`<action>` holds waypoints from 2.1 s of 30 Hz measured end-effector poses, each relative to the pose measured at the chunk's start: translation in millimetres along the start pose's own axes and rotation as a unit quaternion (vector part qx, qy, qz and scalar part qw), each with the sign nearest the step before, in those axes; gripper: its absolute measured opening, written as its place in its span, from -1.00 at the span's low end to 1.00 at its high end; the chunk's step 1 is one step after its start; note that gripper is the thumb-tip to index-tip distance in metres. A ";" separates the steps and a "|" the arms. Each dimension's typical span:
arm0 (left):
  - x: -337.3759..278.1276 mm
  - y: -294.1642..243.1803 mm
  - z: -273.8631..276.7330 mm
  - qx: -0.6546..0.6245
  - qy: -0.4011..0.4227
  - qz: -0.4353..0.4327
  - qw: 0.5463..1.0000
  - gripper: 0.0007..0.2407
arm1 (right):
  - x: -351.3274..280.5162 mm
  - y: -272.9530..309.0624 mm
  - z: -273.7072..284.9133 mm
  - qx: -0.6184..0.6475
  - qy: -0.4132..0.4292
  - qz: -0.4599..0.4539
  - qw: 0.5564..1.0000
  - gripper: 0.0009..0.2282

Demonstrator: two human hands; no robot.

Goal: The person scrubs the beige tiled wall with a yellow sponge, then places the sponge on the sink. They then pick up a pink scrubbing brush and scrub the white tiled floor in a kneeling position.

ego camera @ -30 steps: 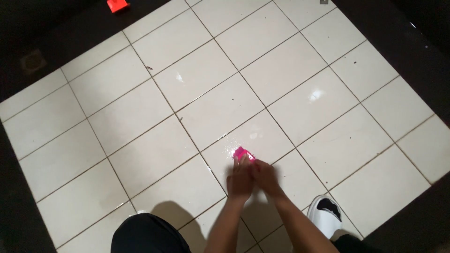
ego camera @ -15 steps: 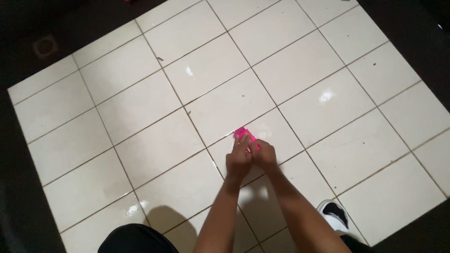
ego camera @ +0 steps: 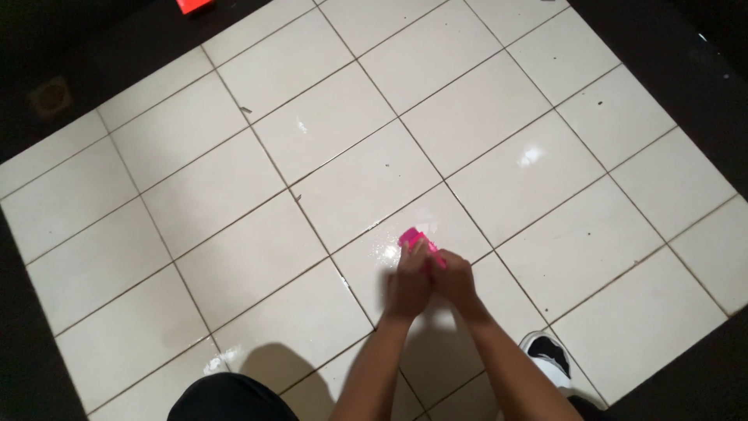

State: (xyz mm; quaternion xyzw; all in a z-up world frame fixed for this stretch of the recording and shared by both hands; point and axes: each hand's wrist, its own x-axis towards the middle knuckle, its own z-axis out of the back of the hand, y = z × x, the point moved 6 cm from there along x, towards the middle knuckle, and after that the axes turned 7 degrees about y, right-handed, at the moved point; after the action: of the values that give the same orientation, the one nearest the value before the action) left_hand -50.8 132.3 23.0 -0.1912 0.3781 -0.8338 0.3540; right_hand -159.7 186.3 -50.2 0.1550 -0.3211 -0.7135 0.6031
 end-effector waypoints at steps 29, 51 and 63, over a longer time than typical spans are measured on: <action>74.7 -8.6 -37.3 0.044 -0.088 -0.097 0.990 -0.69 | 39.1 -78.3 39.1 0.176 -0.009 -0.315 0.933 -0.66; 50.4 -2.5 4.2 0.052 -0.158 -0.094 0.982 -0.68 | 50.8 -50.0 15.0 0.239 0.089 -0.362 0.896 -0.69; -43.8 35.7 35.5 0.176 -0.032 0.057 0.982 -0.64 | -2.6 25.1 -65.6 0.183 0.120 -0.193 0.956 -0.89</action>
State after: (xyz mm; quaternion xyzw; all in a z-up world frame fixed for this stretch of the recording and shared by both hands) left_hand 15.6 130.4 16.1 -0.1307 0.2245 -0.8593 0.4406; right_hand -100.2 169.4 -83.3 0.4064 -0.3355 -0.7215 0.4491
